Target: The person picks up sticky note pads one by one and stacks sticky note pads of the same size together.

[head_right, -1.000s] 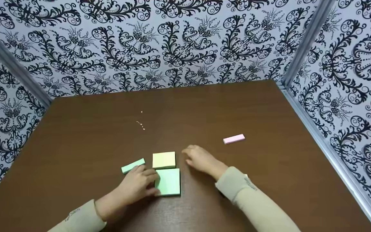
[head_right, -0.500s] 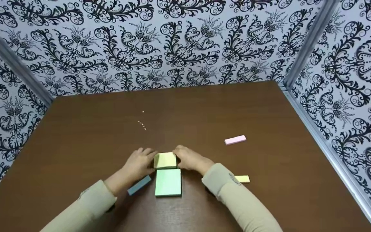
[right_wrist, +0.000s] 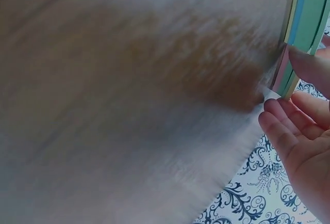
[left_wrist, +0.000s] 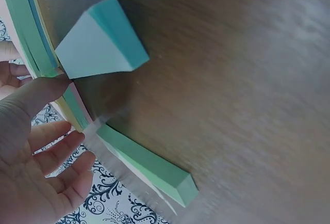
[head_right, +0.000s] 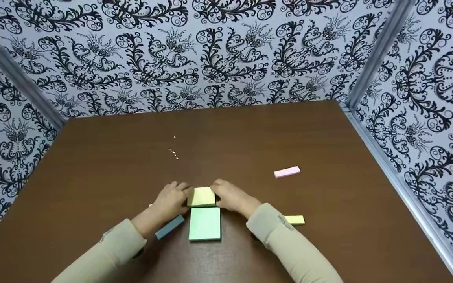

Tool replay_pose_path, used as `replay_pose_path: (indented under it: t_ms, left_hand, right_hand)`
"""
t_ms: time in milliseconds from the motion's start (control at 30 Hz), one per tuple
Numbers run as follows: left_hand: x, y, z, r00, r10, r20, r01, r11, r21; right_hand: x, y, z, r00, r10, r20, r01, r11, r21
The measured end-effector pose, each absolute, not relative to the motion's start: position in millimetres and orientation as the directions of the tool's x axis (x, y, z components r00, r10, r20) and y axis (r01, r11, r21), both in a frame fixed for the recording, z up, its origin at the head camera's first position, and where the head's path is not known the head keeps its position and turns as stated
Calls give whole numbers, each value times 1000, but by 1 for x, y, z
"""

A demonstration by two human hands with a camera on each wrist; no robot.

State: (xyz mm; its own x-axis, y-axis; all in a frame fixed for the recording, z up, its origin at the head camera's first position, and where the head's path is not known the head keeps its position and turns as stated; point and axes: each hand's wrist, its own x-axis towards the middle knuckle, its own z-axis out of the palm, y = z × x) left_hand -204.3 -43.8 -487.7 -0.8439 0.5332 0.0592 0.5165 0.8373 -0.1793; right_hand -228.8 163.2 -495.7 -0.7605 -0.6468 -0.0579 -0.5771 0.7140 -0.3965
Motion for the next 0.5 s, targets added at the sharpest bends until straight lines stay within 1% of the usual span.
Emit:
replay_pose_path:
  t_ms: [300, 500]
  left_hand:
    - [-205, -45, -490, -830, 547, 105, 524, 831, -185]
    - [-207, -45, -491, -838, 537, 100, 526, 843, -116]
  right_hand:
    - [-228, 165, -495, -753, -658, -24, -601, 702, -383]
    - [-229, 167, -495, -742, -670, -26, -604, 685, -407]
